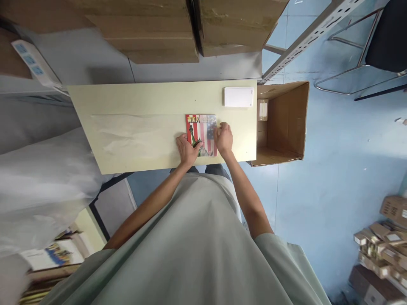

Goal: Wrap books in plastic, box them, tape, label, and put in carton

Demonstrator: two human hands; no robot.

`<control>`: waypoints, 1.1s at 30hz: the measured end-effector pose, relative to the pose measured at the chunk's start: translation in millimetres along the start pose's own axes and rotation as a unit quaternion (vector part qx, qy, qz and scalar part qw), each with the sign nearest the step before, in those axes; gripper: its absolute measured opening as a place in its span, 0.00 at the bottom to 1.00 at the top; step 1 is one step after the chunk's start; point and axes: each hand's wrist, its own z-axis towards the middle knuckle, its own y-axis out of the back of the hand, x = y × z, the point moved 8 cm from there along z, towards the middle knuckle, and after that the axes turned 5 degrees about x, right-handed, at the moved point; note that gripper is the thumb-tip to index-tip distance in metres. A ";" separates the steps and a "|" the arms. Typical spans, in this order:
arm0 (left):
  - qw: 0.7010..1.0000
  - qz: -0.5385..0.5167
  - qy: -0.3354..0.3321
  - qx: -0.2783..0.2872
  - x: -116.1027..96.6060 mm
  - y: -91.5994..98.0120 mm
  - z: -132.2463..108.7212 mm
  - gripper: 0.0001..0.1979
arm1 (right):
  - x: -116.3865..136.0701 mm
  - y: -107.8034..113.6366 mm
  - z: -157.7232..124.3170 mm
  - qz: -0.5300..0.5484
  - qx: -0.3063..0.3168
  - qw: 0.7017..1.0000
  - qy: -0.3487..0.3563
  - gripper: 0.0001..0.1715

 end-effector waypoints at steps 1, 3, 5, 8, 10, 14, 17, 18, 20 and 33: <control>1.000 -0.001 -0.004 0.000 -1.8 0.0 -1.9 0.32 | -2.8 4.6 6.3 0.002 -0.011 1.000 -0.019 0.19; 1.000 0.006 -0.009 0.006 -6.5 -1.8 -6.2 0.24 | -5.9 4.3 18.0 0.001 0.001 0.998 -0.055 0.18; 1.000 0.018 -0.007 0.016 -11.3 -4.7 -10.1 0.13 | -4.6 -1.2 26.5 -0.002 0.023 0.997 -0.077 0.18; 0.999 0.026 0.003 0.023 -16.9 -6.4 -14.2 0.02 | 4.2 -5.2 32.0 -0.007 0.037 0.996 -0.075 0.24; 0.999 0.026 0.000 0.025 -21.2 -4.5 -16.0 0.01 | 12.4 -2.7 31.9 -0.014 0.035 0.998 -0.059 0.24; 0.998 0.023 -0.040 0.038 -32.4 2.8 -21.0 0.10 | 31.0 5.6 29.0 -0.042 0.035 0.998 -0.032 0.23; 0.995 0.001 -0.060 0.080 -39.1 0.1 -28.7 0.23 | 49.9 7.8 26.8 -0.049 0.029 0.998 -0.016 0.21; 0.994 -0.003 -0.063 0.092 -41.1 -1.9 -31.8 0.28 | 56.9 6.9 26.1 -0.052 0.028 0.998 -0.013 0.21; 0.993 0.007 -0.063 0.104 -44.6 -4.7 -37.9 0.35 | 70.3 4.1 24.4 -0.065 0.028 0.997 -0.008 0.20; 0.992 -0.052 -0.010 0.112 -22.6 42.0 -53.4 0.17 | 171.0 24.9 -8.6 -0.346 0.173 0.865 0.320 0.23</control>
